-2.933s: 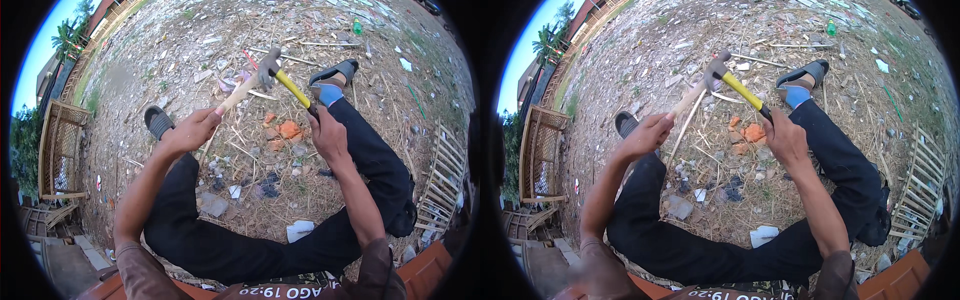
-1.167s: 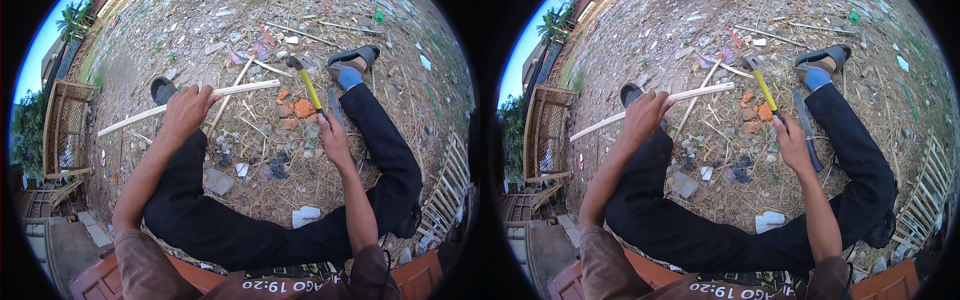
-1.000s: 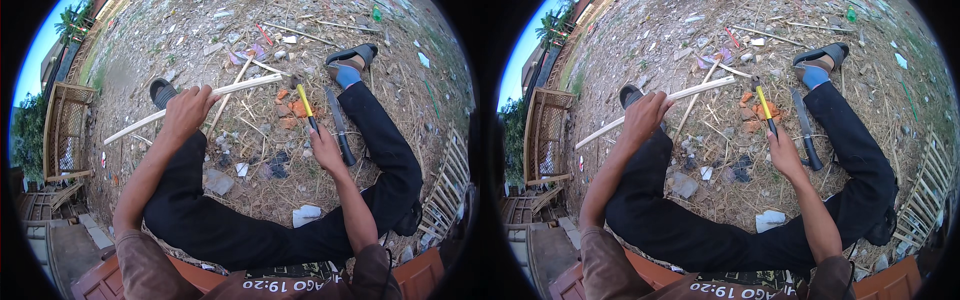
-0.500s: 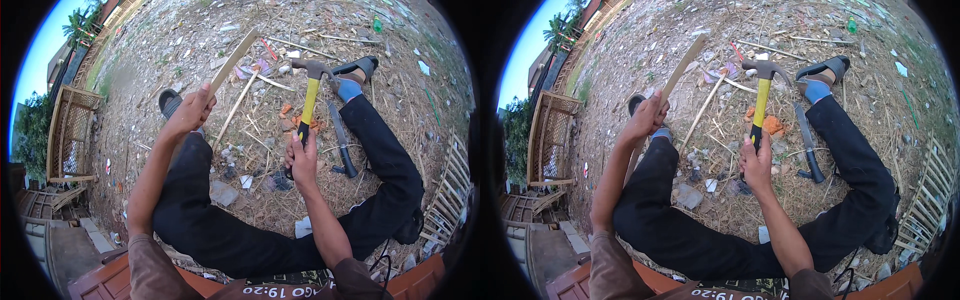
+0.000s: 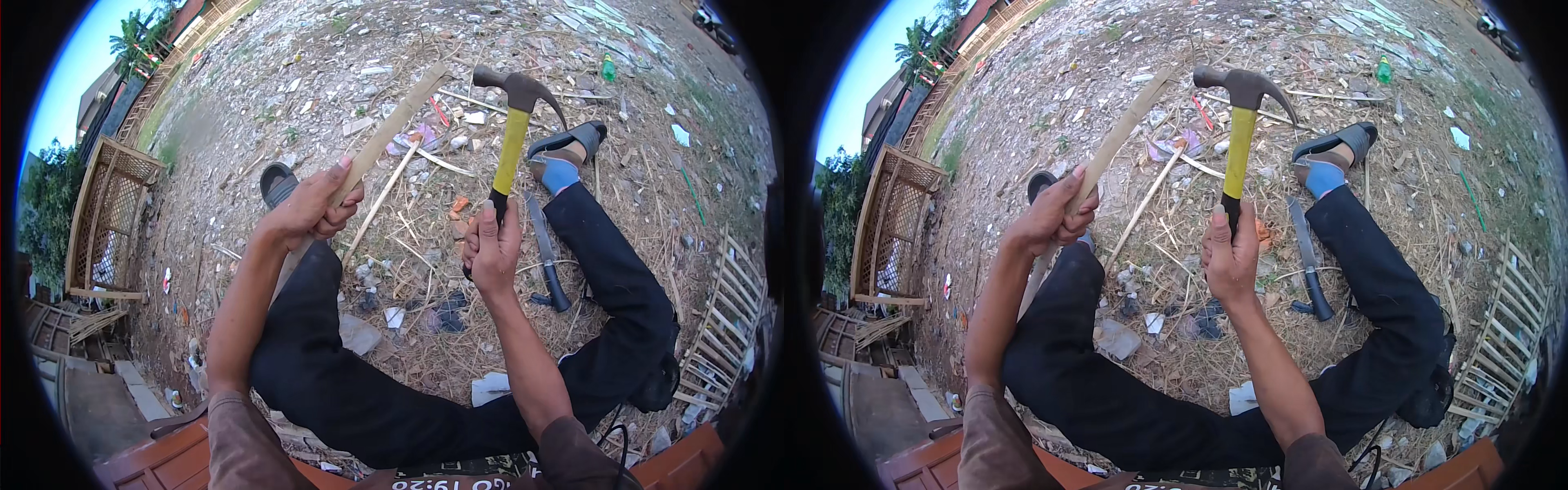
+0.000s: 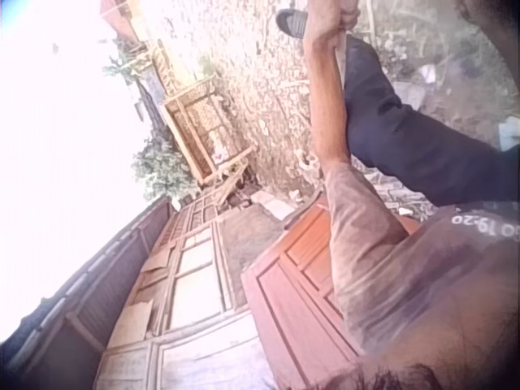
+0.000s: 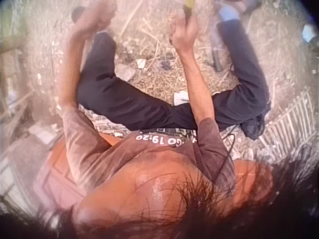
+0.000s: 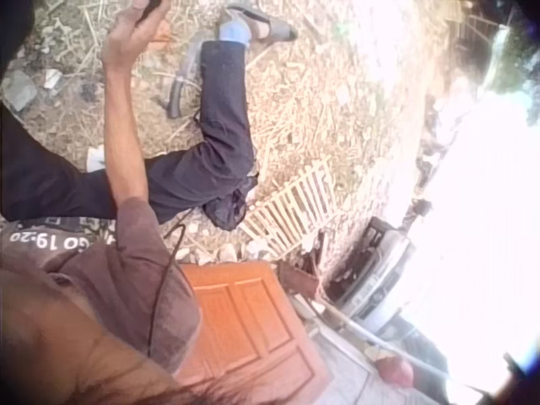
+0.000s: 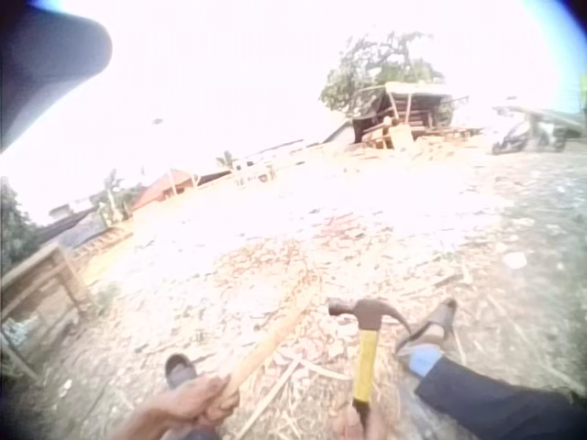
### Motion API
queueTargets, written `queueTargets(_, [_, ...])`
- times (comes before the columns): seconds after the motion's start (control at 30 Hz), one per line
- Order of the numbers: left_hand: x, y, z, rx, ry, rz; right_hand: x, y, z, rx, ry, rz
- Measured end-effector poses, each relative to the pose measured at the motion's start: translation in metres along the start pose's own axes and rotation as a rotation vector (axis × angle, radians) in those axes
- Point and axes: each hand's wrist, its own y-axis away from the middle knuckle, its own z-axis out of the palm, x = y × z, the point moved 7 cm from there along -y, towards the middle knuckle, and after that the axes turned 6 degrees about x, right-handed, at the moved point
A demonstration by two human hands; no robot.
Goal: The person strips layers from bamboo strips using a knife and a hammer to split and thin the material while sitting on the ground.
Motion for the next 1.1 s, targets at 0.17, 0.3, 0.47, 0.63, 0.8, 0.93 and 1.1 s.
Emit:
queueTargets(0.17, [-0.003,-0.002,0.001,-0.033,0.027,-0.015,0.003,0.007,0.002,0.106,-0.063,-0.088])
queueTargets(0.3, [-0.003,-0.003,0.002,0.017,-0.019,-0.012,-0.015,0.004,-0.017,0.149,0.258,-0.334])
queueTargets(0.47, [-0.004,0.0,0.004,0.037,-0.028,0.002,-0.037,0.009,-0.02,0.154,0.41,-0.537])
queueTargets(0.63, [-0.023,-0.006,-0.03,0.194,-0.055,-0.037,-0.044,-0.004,-0.005,-0.016,0.952,-0.235])
queueTargets(0.8, [-0.022,-0.008,-0.023,0.122,-0.082,0.002,-0.057,0.003,-0.022,0.094,0.279,-0.41])
queueTargets(0.93, [-0.023,-0.007,-0.018,0.109,-0.118,-0.002,-0.024,-0.009,-0.024,-0.021,0.744,-0.372])
queueTargets(1.1, [-0.035,0.001,-0.026,0.196,-0.158,-0.038,-0.018,0.02,-0.021,-0.068,0.86,-0.311])
